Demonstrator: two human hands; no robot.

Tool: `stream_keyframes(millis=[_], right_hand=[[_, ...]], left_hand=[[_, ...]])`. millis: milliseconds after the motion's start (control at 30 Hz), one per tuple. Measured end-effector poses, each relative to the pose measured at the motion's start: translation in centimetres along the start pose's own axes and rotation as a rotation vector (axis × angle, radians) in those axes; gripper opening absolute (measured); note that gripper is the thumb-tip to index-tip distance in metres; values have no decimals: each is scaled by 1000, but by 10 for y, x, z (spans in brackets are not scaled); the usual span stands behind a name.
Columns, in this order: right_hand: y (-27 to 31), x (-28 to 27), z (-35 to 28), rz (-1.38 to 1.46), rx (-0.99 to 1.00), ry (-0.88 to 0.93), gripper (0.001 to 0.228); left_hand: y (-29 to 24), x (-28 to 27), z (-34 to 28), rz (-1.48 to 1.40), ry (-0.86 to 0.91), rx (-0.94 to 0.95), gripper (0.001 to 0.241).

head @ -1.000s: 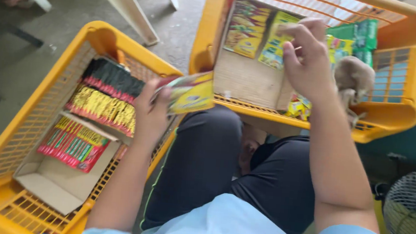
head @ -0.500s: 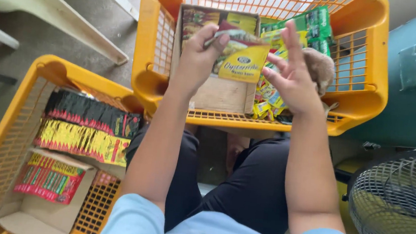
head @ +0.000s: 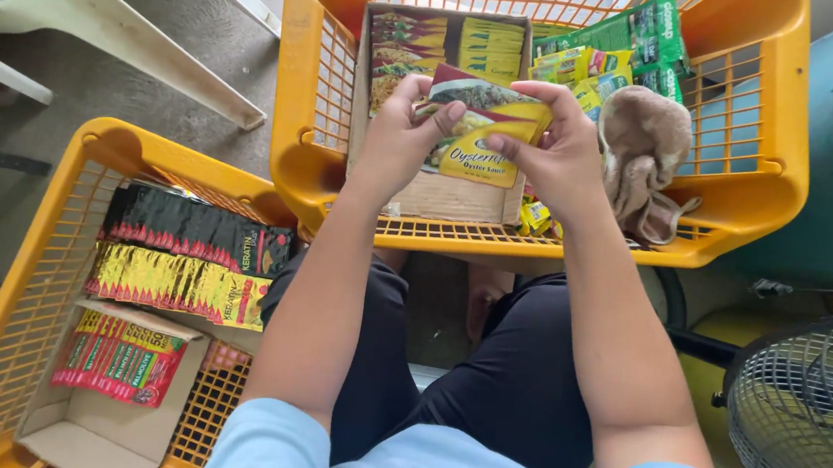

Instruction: Sorting various food sachets from baskets into a cardboard box and organizing them.

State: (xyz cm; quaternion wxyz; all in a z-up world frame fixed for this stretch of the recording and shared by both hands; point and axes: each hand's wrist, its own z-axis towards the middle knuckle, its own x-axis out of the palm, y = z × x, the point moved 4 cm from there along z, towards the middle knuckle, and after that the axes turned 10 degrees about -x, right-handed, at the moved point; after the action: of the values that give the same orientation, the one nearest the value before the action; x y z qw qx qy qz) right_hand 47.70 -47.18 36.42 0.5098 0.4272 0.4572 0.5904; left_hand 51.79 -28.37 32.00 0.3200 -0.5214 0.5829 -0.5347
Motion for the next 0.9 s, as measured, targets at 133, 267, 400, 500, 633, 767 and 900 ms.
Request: stream_keyframes(millis=[133,267,400,500,633,767,900], right_hand=[[-12,1,4,-14,-65,-109,49],[-21,2,6,248,-52,-131,36],[-38,-18,10,423,62,-252,24],[-47,-55,14,279,33,-397,18],[-79,-77,13,216,105,-421,14],[-114,-49,18,92,342,-240,27],[-181,-37,42,-222,342,66,24]], left_hand=[[-12,-6,-6,-62,-21,-73,47],[-1,-18,-3,-90,3,-42,46],[-9,-26,-4,-100,-82,96,38],[-2,-46,0,-196,-250,142,35],[-4,-67,-2,-499,-317,161,32],[-3,-73,-5,-872,-192,160,35],[-5,-70,-6,-1008,-118,175,38]])
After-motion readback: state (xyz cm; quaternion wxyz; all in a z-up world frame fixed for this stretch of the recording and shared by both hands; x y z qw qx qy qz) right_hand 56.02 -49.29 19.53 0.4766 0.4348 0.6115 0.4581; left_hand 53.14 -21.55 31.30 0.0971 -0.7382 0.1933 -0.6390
